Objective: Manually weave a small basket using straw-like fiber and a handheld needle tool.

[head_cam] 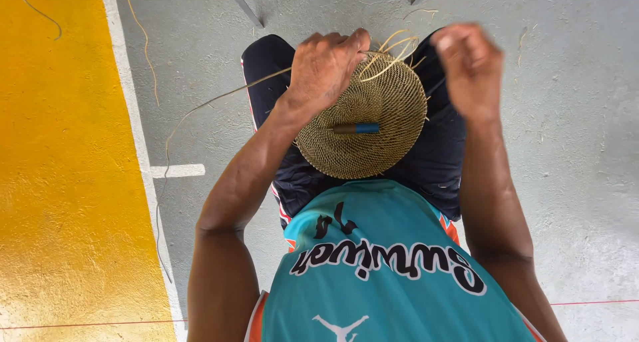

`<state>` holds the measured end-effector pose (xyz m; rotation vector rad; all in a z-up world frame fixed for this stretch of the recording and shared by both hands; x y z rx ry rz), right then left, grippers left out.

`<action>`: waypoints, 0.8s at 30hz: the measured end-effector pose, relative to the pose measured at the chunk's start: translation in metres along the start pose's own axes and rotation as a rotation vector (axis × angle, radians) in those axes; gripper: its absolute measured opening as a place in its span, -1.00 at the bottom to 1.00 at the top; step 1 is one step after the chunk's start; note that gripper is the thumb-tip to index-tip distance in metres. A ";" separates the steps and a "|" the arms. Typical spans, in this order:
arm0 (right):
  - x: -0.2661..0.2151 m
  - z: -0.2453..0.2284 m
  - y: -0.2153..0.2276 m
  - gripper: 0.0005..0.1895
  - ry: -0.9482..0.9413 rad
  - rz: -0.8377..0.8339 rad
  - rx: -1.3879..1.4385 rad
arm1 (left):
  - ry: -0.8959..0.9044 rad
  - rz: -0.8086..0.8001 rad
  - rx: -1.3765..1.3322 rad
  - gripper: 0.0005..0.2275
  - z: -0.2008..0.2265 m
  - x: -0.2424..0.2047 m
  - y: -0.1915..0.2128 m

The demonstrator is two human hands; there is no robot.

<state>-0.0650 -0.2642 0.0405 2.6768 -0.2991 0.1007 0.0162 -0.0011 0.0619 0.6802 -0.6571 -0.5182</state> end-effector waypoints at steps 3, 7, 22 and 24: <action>-0.024 -0.035 -0.019 -0.79 0.247 -0.080 -0.328 | 0.006 0.003 -0.026 -0.84 0.017 -0.002 -0.002; -0.037 -0.039 -0.030 -0.77 0.178 -0.046 -0.334 | -0.048 0.067 -0.092 -0.84 0.040 -0.011 -0.005; -0.055 -0.015 -0.042 -0.74 0.222 0.193 -0.518 | 0.037 0.019 0.011 -0.93 0.028 -0.004 -0.031; -0.060 -0.004 -0.048 -0.70 0.400 0.352 -0.799 | 0.064 0.036 0.016 -0.94 0.020 -0.003 -0.036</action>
Point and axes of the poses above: each hand's wrist, its own x-axis towards the middle knuckle, its own y-axis out of the back of the hand, z = x × y, the point moved 1 cm from there along x, towards the middle knuckle, and after that the axes turned 15 degrees about -x, right-handed, at the moved point
